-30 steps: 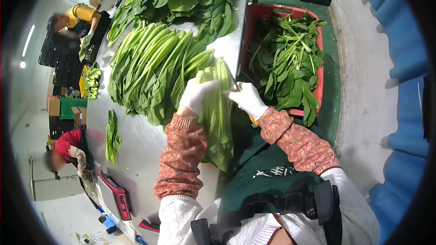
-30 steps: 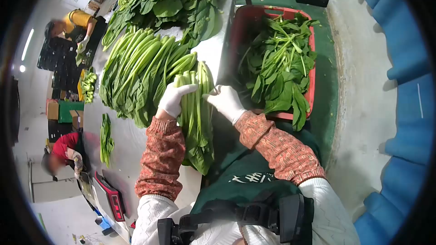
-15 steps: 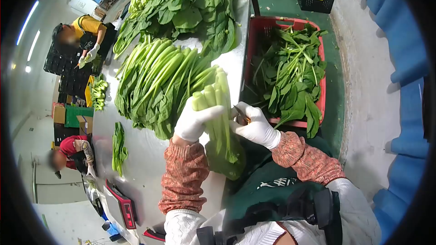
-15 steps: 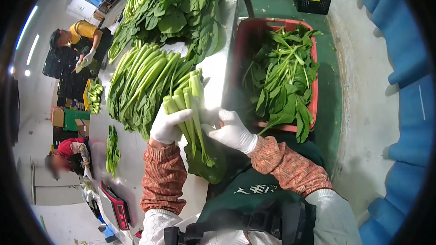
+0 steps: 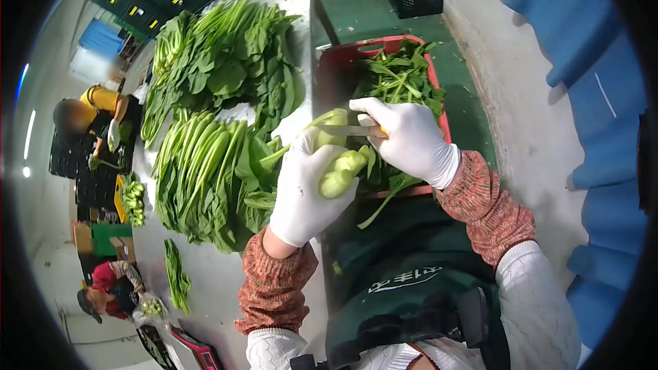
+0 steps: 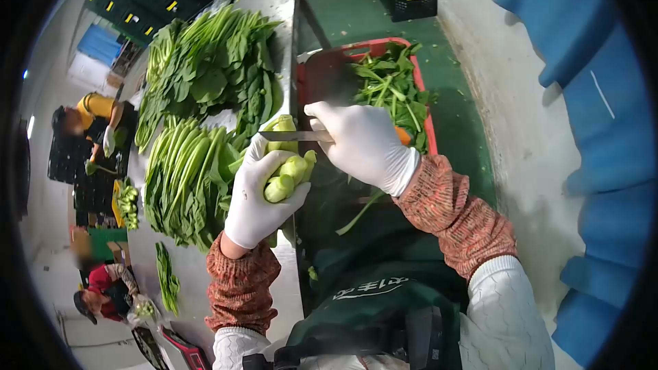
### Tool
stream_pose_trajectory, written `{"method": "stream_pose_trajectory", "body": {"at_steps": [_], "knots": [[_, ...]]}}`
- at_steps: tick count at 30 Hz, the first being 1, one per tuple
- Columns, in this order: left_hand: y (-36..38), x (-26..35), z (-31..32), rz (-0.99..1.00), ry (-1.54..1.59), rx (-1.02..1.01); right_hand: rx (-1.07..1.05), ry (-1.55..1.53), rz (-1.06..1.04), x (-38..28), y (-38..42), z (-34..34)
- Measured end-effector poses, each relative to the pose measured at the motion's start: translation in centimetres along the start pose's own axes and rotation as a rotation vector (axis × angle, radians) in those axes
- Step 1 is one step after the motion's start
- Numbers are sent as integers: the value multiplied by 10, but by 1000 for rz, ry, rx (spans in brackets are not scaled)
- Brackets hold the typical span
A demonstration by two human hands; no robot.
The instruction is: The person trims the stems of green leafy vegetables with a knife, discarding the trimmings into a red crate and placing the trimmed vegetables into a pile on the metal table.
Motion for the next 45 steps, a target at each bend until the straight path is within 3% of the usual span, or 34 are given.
{"method": "stream_pose_trajectory", "body": {"at_steps": [7, 8, 9, 11, 15, 17, 19, 23, 24, 27, 29, 33, 34, 35, 37, 39, 40, 44, 45], "knots": [[-13, 9, 21, 41, 34, -20, -80, 113, 128, 33, 4, -8], [-13, 7, 22, 22, 38, -23, 7, 115, 113, 65, 12, 8], [-12, 5, 22, 5, 42, -26, -110, 289, 190, 100, 17, 19], [-15, 0, 18, -2, 72, -6, -216, 119, 482, 124, 20, 13], [-10, -20, 18, -92, 152, 5, -154, -410, 613, 99, 12, 8], [-13, -23, 2, -6, 170, 104, -141, -444, 507, 90, 1, 10], [-13, -33, -21, -215, 441, 215, -225, -517, 632, 77, -2, 4], [-1, -40, -57, -380, 879, 552, -244, -587, 692, 65, 2, 19], [3, -46, -73, -297, 828, 582, -195, -548, 675, 69, 6, 28], [45, -93, -127, -165, 1048, 778, -158, -574, 744, 86, 23, 40], [82, -122, -158, -204, 1161, 966, -147, -539, 799, 93, 35, 46], [133, -141, -184, -222, 1064, 1209, -168, -563, 787, 107, 56, 62], [146, -146, -190, -189, 1256, 1072, -193, -541, 783, 107, 59, 65], [167, -155, -202, -230, 1129, 1227, -207, -518, 813, 104, 63, 66], [200, -161, -215, -241, 1367, 1179, -203, -491, 801, 104, 70, 72], [248, -172, -233, -325, 1230, 1342, -205, -484, 838, 103, 76, 74], [283, -181, -243, -411, 1184, 1544, -230, -422, 823, 100, 76, 75], [387, -170, -259, -489, 875, 1760, -312, -332, 824, 125, 99, 85], [420, -176, -262, -516, 955, 1851, -343, -327, 803, 135, 107, 87]]}}
Point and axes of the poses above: each hand's wrist, its own y-axis away from the middle knuckle, its own z-axis out of the palm, x = y × z, the point moved 5 cm from there along -y, towards the middle knuckle, and after that the axes turned 14 degrees about x, right-handed, at the moved point
